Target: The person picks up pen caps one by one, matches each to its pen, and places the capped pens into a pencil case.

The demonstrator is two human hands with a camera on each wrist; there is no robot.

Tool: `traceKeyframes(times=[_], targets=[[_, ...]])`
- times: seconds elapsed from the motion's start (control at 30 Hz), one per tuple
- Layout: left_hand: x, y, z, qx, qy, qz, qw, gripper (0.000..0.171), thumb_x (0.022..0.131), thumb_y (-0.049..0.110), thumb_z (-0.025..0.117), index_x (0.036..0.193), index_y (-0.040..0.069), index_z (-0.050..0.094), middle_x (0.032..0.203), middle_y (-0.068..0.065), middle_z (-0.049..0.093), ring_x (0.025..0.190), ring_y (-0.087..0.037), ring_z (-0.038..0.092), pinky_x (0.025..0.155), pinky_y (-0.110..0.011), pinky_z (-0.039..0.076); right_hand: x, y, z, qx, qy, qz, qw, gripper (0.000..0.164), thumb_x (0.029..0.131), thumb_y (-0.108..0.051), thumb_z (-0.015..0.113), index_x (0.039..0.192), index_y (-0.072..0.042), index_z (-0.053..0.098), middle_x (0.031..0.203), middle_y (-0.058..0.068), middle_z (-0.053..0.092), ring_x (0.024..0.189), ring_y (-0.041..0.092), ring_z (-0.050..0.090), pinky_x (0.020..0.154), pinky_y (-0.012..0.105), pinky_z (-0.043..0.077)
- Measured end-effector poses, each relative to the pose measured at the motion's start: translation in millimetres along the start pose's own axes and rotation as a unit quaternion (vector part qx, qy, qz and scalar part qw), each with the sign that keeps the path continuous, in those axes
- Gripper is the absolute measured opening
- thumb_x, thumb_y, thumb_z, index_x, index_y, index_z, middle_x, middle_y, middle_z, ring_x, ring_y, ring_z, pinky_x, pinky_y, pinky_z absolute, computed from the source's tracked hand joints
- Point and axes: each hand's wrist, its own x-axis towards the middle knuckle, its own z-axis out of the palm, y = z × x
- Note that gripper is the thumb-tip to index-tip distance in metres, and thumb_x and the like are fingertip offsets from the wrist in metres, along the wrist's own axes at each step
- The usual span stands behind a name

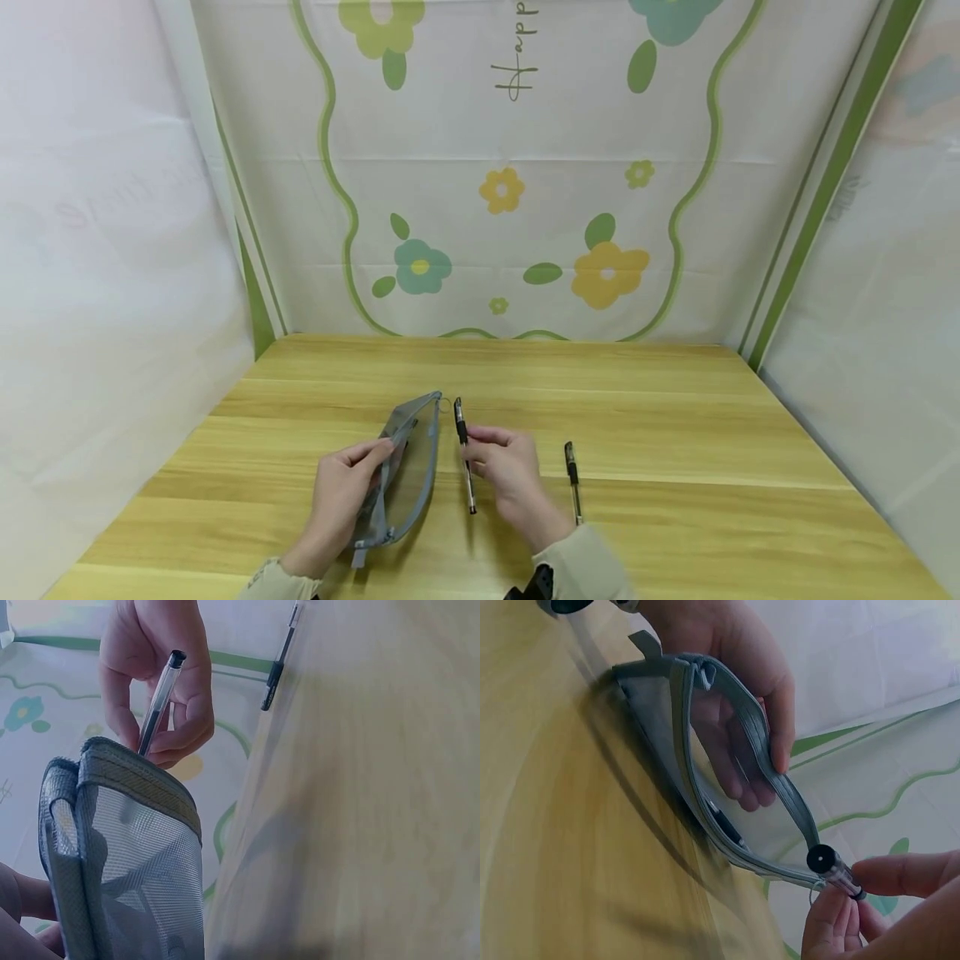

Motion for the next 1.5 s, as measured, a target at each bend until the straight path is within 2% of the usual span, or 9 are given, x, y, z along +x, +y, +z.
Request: traceKeyframes(times=[0.3,0.47,0.83,1.0,1.17,1.5], targets=[[-0.3,0.2,-1.1,-0.001,0.001,0.0,1.0,0.017,0.091,0.015,0.072,0.1,0.003,0.078,0.103,-0.009,0.072,0.085,-0.016,0.064,0.062,-0.022,0.053,-4.2,9.9,9.4,0.004,-0.015,0.017,1.0,0.041,0.085,0.008,0.066,0.124,0.015,0.055,0.121,0.024,0.058,0.097,0.025,0.064,0.094,0.037,0.05],[-0.5,1.1,-0.8,0.001,0.004,0.001,1.0,0.016,0.09,0.015,0.072,0.099,0.003,0.078,0.102,-0.008,0.072,0.081,-0.015,0.062,0.061,-0.022,0.052,-5.6,17.5,15.9,0.012,-0.027,0.026,0.999,0.041,0.086,0.009,0.065,0.124,0.016,0.053,0.123,0.026,0.057,0.099,0.026,0.063,0.094,0.037,0.05],[-0.7,0.2,0.0,-0.001,0.001,-0.003,1.0,0.016,0.089,0.017,0.074,0.1,0.005,0.078,0.1,-0.007,0.071,0.074,-0.014,0.059,0.059,-0.021,0.049,-6.6,29.2,30.9,0.01,-0.035,0.029,0.999,0.038,0.084,0.007,0.067,0.12,0.014,0.057,0.114,0.021,0.063,0.096,0.026,0.065,0.091,0.035,0.051],[-0.7,-1.4,1.0,-0.004,-0.005,-0.003,1.0,0.017,0.089,0.016,0.074,0.1,0.004,0.078,0.096,-0.007,0.072,0.072,-0.013,0.058,0.057,-0.021,0.048,-8.0,32.7,36.0,0.008,-0.012,0.024,1.0,0.037,0.085,0.005,0.069,0.12,0.013,0.059,0.112,0.018,0.066,0.101,0.029,0.064,0.094,0.037,0.049],[-1.9,-2.8,2.5,-0.002,-0.01,0.003,0.9999,0.016,0.089,0.015,0.073,0.099,0.004,0.078,0.091,-0.007,0.072,0.068,-0.013,0.057,0.056,-0.021,0.047,-7.7,34.3,40.4,0.014,0.017,0.014,1.0,0.042,0.084,0.004,0.071,0.123,0.012,0.057,0.117,0.022,0.064,0.101,0.03,0.064,0.091,0.036,0.051],[-3.4,-1.3,3.6,0.002,-0.012,-0.002,0.9999,0.016,0.09,0.016,0.073,0.101,0.005,0.078,0.092,-0.007,0.072,0.072,-0.014,0.058,0.059,-0.022,0.048,-4.8,38.3,48.1,-0.014,0.055,0.006,0.998,0.04,0.081,0.006,0.073,0.119,0.01,0.061,0.108,0.019,0.067,0.092,0.026,0.067,0.083,0.033,0.055]])
